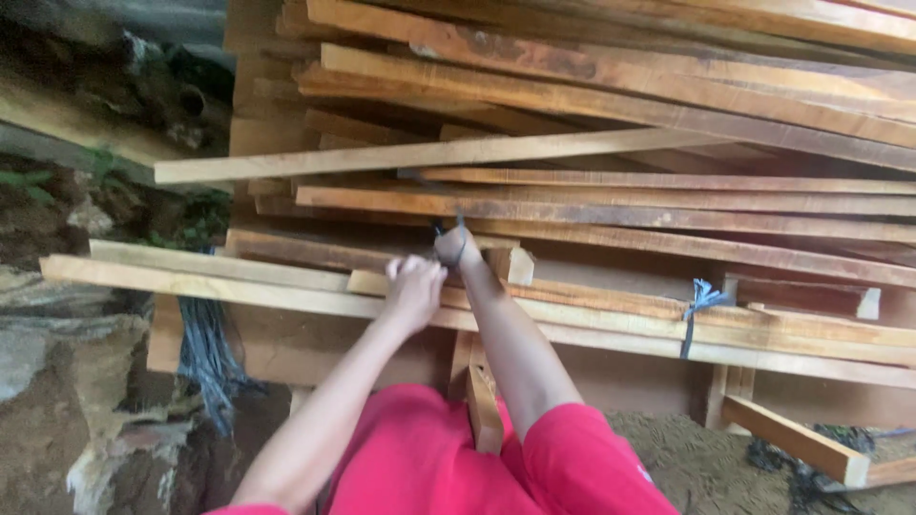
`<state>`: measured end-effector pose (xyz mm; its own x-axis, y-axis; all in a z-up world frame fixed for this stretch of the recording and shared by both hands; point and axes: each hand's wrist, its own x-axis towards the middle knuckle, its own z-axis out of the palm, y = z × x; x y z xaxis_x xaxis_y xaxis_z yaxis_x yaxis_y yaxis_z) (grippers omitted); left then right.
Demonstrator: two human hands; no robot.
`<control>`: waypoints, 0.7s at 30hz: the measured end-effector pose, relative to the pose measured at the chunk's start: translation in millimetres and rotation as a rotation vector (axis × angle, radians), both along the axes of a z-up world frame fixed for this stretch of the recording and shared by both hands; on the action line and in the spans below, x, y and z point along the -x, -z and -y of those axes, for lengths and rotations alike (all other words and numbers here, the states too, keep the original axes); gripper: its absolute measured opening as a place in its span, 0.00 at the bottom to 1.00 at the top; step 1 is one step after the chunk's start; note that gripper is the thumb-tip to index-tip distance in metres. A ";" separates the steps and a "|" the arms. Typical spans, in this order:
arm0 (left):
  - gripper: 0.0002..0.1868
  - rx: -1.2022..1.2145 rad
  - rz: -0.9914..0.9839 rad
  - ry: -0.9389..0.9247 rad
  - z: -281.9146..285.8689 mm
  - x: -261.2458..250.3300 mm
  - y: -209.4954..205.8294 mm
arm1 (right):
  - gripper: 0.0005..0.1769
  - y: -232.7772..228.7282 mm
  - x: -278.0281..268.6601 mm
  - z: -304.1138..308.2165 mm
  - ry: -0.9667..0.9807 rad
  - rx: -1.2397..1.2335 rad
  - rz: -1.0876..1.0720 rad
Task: Organizing and bundling long wooden planks together using black straps.
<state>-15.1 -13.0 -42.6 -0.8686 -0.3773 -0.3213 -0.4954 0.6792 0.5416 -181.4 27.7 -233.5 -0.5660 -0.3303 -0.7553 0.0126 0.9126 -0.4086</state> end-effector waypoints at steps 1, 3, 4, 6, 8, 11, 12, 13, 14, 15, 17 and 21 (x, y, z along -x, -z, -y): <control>0.18 0.007 -0.004 0.003 3.6 -1.8 0.8 | 0.17 -8.5 2.0 8.8 0.003 0.007 -0.004; 0.13 0.060 -0.120 0.006 -10.4 -19.3 0.8 | 0.21 -24.7 -10.9 2.3 0.136 0.015 0.070; 0.13 0.060 -0.118 0.002 -13.6 -27.2 6.8 | 0.21 -27.9 -13.7 0.8 0.132 0.015 0.072; 0.08 0.059 -0.247 -0.002 -17.2 -38.4 17.5 | 0.19 -36.6 -14.0 -0.1 0.162 0.076 0.029; 0.08 0.072 -0.293 -0.037 -23.6 -38.5 22.2 | 0.19 -51.2 -14.4 0.6 0.073 0.135 0.006; 0.07 0.100 -0.373 -0.076 -30.2 -42.2 33.6 | 0.22 -81.0 -19.8 -3.2 -0.100 0.144 -0.064; 0.06 0.127 -0.402 -0.081 -27.8 -43.5 38.4 | 0.23 -91.7 -22.1 0.1 -0.184 0.107 -0.108; 0.06 0.129 -0.404 -0.085 -27.4 -41.0 38.5 | 0.23 -109.9 -19.2 -1.7 -0.188 0.108 -0.109; 0.07 0.142 -0.437 -0.087 -28.8 -42.3 37.5 | 0.28 -128.4 -20.3 -5.7 -0.213 0.087 -0.115; 0.07 0.155 -0.470 -0.089 -30.5 -43.4 36.6 | 0.34 -146.8 -21.1 -10.1 -0.239 0.066 -0.121; 0.05 0.172 -0.474 -0.081 -32.7 -44.6 35.9 | 0.29 -206.6 -39.6 -17.0 -0.211 0.102 -0.125; 0.03 0.170 -0.442 -0.085 -31.1 -43.0 29.2 | 0.15 -165.9 -44.3 -29.8 -0.329 0.120 -0.140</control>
